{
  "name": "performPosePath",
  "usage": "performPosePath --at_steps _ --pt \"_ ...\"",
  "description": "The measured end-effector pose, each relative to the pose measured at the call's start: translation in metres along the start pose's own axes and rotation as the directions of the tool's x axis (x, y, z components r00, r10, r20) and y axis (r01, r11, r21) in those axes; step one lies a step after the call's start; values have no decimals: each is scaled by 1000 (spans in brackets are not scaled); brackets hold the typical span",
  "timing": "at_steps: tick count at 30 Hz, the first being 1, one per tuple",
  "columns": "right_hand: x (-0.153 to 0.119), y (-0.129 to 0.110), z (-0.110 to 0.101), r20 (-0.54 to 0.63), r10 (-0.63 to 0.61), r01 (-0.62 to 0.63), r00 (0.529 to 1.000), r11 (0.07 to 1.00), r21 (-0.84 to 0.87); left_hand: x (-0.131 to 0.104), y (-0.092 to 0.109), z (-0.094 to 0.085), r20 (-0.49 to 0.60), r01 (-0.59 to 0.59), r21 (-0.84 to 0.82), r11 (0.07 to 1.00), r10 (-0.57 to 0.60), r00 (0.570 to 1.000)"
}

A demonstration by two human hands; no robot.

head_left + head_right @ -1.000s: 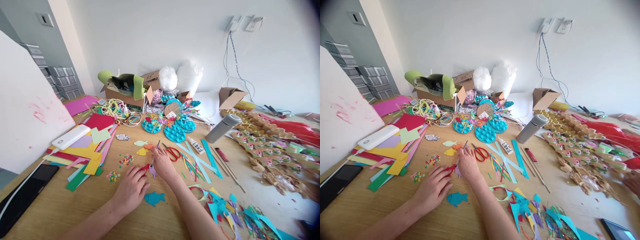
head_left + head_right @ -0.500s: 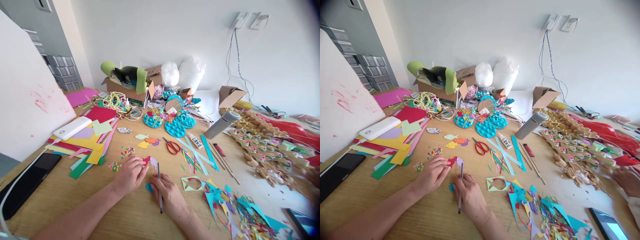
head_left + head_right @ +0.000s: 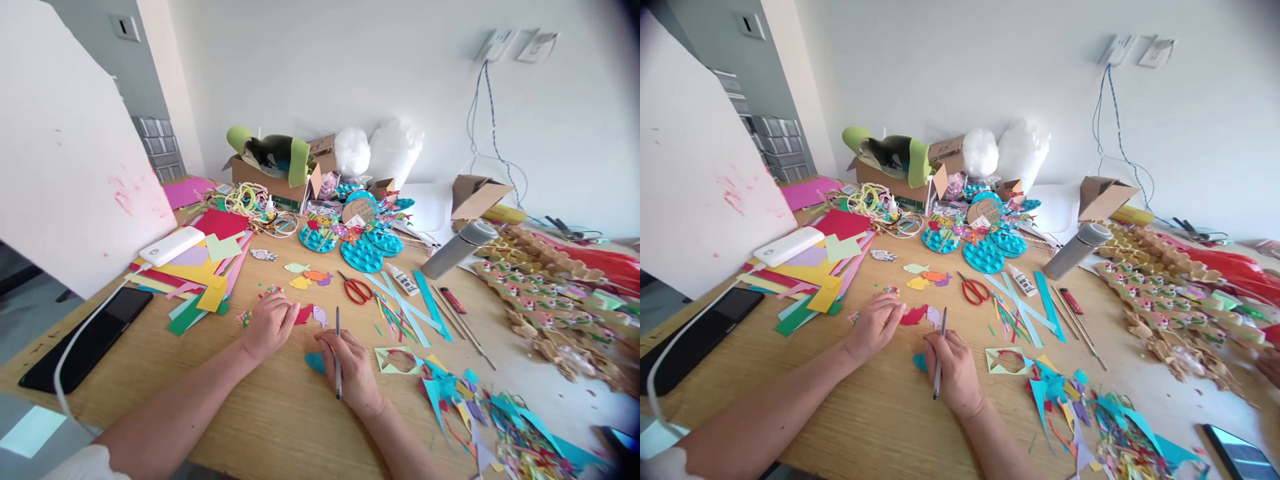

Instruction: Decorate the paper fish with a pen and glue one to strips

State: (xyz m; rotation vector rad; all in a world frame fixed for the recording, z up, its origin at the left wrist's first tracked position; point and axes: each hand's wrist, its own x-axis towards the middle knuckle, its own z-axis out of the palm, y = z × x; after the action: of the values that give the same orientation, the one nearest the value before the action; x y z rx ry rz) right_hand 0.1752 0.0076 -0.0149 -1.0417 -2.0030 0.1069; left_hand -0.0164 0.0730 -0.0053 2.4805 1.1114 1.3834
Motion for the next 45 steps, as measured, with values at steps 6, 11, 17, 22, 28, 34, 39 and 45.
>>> performPosePath --at_steps 6,11,17,22,28,34,39,45 --pt "-3 9 -3 -123 52 -52 991 999 4 0 -4 3 -27 11 25 1000 -10 1000" --pt "-4 11 -3 -136 61 -64 989 998 -14 0 -6 5 -41 15 34 999 -14 999" --pt "-4 14 -6 -156 98 -109 983 992 -59 0 -5 6 -42 40 26 999 -39 998" --pt "-4 15 -7 -180 145 -156 973 987 -47 0 -4 3 -15 81 -20 997 -81 997" --pt "-4 13 -10 -189 239 -242 952 970 4 5 -5 -10 -13 214 -97 972 -216 976" --pt "1 18 -14 -59 285 -283 957 958 36 15 20 -22 155 166 -36 986 -158 975" --pt "4 23 -10 92 196 -194 976 981 -27 1 43 -11 422 -76 252 965 -39 906" --pt "2 31 -7 187 167 -135 968 976 -168 -19 37 7 491 -114 356 927 -82 867"
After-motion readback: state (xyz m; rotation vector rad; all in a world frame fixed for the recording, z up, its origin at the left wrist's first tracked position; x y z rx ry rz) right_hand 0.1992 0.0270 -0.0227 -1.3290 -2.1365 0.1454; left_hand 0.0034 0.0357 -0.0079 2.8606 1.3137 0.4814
